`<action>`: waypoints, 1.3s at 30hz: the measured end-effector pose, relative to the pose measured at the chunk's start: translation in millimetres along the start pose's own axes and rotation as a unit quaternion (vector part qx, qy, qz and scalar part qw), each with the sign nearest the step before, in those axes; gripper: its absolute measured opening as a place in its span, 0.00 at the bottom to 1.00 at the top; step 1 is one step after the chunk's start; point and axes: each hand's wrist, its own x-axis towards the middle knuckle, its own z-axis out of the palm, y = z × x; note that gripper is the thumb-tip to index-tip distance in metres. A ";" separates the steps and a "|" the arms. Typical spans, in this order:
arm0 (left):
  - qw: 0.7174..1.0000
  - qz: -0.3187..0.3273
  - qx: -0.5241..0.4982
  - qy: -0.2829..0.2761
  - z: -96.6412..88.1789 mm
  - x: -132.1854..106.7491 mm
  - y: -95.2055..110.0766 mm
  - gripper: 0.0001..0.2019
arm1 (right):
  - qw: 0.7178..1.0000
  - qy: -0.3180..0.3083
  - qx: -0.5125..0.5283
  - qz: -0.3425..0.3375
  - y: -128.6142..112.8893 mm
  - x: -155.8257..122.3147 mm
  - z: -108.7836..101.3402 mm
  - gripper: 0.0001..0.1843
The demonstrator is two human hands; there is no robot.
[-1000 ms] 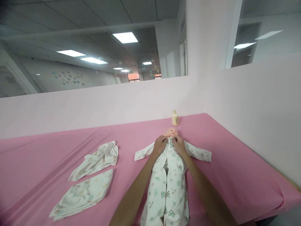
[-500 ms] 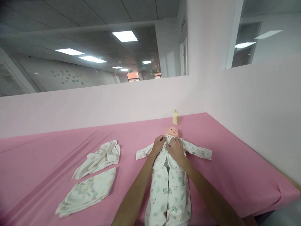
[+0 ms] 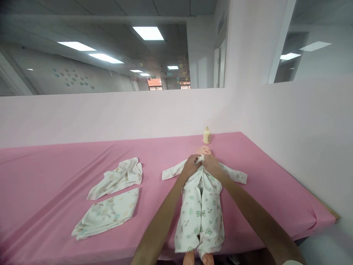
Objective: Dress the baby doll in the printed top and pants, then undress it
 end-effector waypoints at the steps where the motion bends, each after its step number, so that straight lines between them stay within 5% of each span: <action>1: 0.999 0.017 0.029 -0.019 -1.0 -2.0 2.3 0.15 | 1.000 0.004 0.029 0.008 2.6 -1.0 -2.0 0.09; 7: 0.990 0.082 0.104 -0.040 -2.3 -6.1 11.4 0.10 | 0.977 -0.047 0.209 0.006 18.1 -13.9 -10.5 0.14; 12: 0.994 0.100 0.014 -0.035 -6.3 -6.1 16.2 0.10 | 0.970 -0.028 0.240 0.012 18.6 -15.5 -5.1 0.13; 16: 0.995 0.029 -0.092 -0.009 -13.9 -7.3 16.9 0.10 | 0.976 0.047 0.203 0.056 10.7 -19.0 -5.5 0.11; 20: 0.996 -0.022 -0.088 -0.013 -18.3 -6.1 15.6 0.09 | 0.978 0.116 0.143 0.099 -5.8 -37.0 -12.2 0.06; 27: 1.000 0.011 0.024 0.004 -27.7 -25.2 30.2 0.14 | 0.991 -0.019 -0.128 0.022 -37.0 -64.5 -14.3 0.08; 33: 0.984 0.080 0.125 -0.097 -25.7 -57.1 37.3 0.09 | 0.986 -0.051 -0.158 0.011 -35.2 -65.4 -16.9 0.09; 39: 0.975 0.068 0.159 -0.140 -27.6 -61.9 43.7 0.11 | 0.983 -0.072 -0.169 -0.002 -39.0 -61.9 -16.4 0.08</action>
